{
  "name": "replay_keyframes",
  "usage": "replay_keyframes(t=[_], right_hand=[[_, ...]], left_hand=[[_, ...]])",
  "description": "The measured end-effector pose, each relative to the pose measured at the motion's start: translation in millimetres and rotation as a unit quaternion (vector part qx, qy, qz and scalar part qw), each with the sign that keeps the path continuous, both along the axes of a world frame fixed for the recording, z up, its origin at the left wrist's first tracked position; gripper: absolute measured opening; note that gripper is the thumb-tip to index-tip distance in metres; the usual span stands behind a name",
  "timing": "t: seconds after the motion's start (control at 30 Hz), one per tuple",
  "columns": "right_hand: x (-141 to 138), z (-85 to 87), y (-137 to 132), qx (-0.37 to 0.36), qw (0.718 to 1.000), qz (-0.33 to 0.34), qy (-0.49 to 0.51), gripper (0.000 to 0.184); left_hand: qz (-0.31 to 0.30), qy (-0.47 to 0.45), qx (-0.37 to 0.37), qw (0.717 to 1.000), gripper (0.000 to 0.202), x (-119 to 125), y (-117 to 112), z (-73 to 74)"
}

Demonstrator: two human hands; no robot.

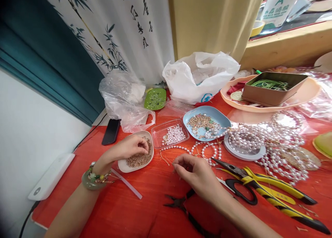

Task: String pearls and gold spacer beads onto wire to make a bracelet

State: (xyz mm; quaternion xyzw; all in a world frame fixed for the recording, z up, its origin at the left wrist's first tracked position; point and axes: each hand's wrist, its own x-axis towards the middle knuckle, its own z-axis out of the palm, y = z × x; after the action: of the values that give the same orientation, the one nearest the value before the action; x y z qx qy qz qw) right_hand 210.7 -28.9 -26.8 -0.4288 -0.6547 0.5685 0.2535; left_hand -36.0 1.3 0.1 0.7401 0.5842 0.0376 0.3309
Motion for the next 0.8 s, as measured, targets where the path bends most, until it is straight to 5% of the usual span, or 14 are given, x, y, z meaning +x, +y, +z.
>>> replay_keyframes(t=[0.13, 0.37, 0.6, 0.8], right_hand=[[-1.1, -1.2, -0.6, 0.008, 1.0, -0.004, 0.009, 0.014], [-2.8, 9.3, -9.0, 0.026, 0.999, -0.037, 0.026, 0.012], [-4.9, 14.9, -13.4, -0.015, 0.997, -0.052, 0.058, 0.01], [-4.1, 12.5, -14.7, -0.031, 0.995, -0.058, 0.075, 0.009]], left_hand=[[0.091, -0.126, -0.029, 0.987, 0.014, 5.7, 0.4, 2.4], [0.2, -0.405, -0.158, 0.878, 0.013, 47.2, -19.1, -1.9], [0.221, -0.457, -0.203, 0.837, 0.017, 59.9, -24.6, -11.5], [0.218, -0.443, -0.197, 0.847, 0.02, 59.5, -23.3, -12.5]])
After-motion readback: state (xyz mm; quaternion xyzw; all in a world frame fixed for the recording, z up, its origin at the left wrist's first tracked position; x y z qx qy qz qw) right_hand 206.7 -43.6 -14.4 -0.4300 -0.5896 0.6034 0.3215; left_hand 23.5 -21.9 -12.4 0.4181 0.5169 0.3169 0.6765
